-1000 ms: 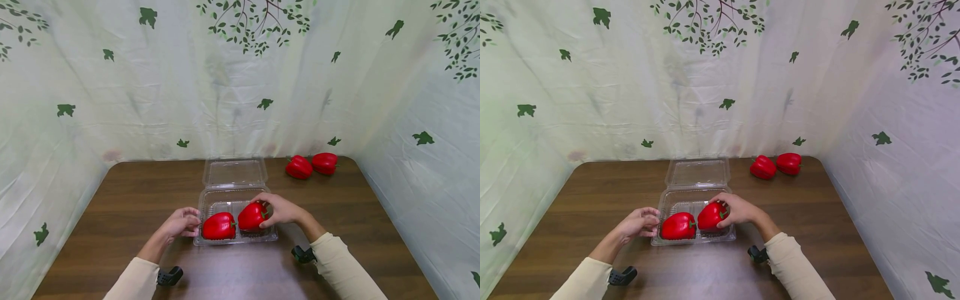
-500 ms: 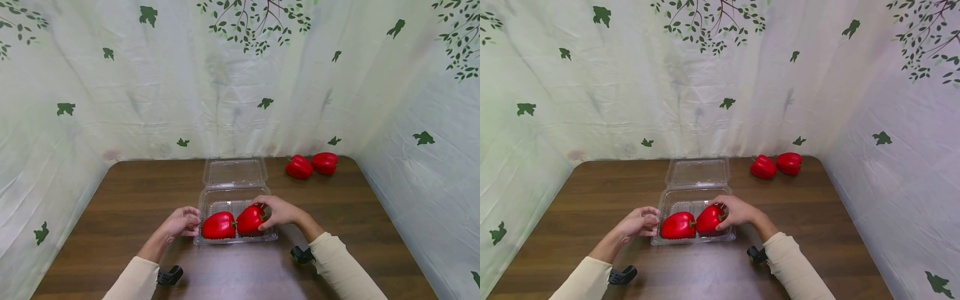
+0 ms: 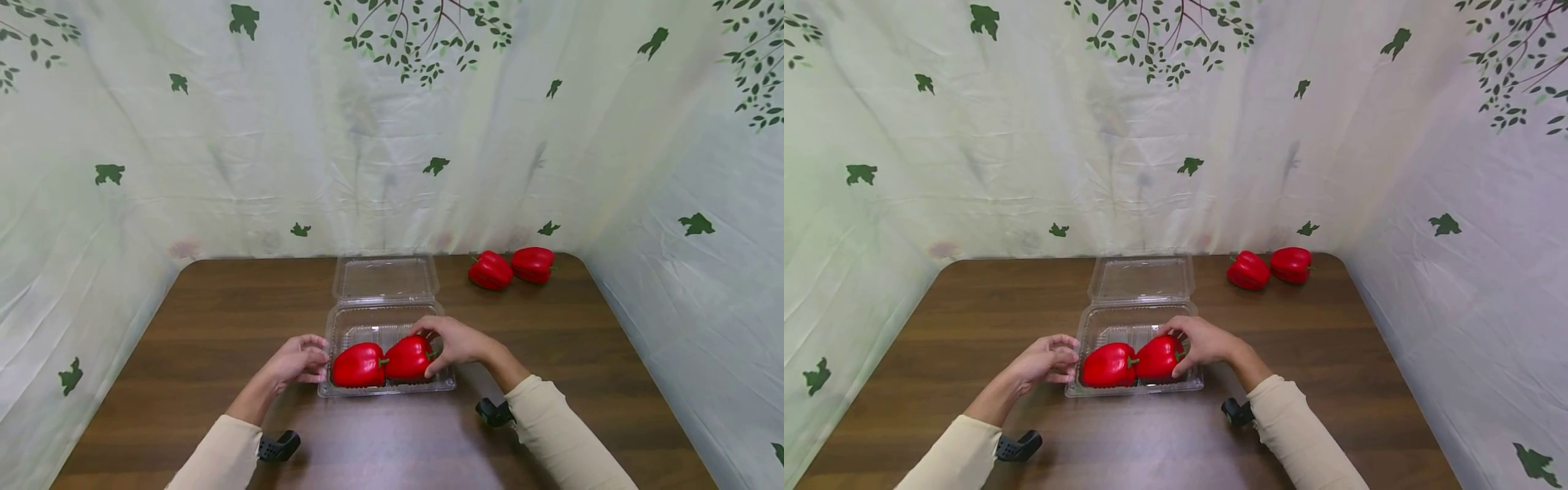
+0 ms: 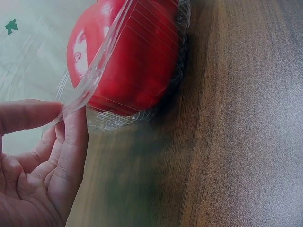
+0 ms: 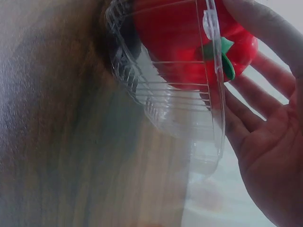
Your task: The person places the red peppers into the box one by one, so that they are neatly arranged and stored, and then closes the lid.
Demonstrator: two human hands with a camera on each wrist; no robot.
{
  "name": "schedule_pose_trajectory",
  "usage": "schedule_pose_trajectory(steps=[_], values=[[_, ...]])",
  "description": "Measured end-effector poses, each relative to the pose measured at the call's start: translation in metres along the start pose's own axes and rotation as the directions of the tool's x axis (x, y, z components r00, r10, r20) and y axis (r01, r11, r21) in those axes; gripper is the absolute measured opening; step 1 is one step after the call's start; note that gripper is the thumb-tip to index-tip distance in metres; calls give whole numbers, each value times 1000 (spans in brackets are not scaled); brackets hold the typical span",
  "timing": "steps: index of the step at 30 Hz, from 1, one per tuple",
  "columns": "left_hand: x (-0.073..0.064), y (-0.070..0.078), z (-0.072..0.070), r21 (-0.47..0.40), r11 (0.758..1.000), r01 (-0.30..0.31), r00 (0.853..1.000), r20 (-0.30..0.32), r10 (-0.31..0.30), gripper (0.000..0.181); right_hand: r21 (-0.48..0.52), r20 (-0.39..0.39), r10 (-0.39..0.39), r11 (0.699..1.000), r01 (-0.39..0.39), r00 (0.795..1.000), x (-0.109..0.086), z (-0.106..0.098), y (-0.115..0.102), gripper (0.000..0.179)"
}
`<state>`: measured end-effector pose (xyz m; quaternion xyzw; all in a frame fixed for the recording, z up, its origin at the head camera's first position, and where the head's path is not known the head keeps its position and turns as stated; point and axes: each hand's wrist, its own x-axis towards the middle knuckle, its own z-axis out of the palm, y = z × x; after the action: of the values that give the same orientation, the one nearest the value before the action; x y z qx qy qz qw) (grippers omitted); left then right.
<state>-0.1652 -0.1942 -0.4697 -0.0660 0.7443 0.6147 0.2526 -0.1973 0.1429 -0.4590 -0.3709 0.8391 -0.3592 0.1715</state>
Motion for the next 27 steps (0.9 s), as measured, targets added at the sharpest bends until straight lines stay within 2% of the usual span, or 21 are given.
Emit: schedule_pose_trajectory(steps=[7,15,27], values=[[0,2,0,-36,999,-14,999,33,15,32,-57,31,-27,998,29,999,2,-1,2,66],[-1,2,2,-29,1000,-11,1000,7,11,31,-66,70,4,998,0,998,3,2,1,62],[0,1,1,-23,1000,-3,1000,17,3,34,-79,76,-2,997,8,997,3,1,3,63]])
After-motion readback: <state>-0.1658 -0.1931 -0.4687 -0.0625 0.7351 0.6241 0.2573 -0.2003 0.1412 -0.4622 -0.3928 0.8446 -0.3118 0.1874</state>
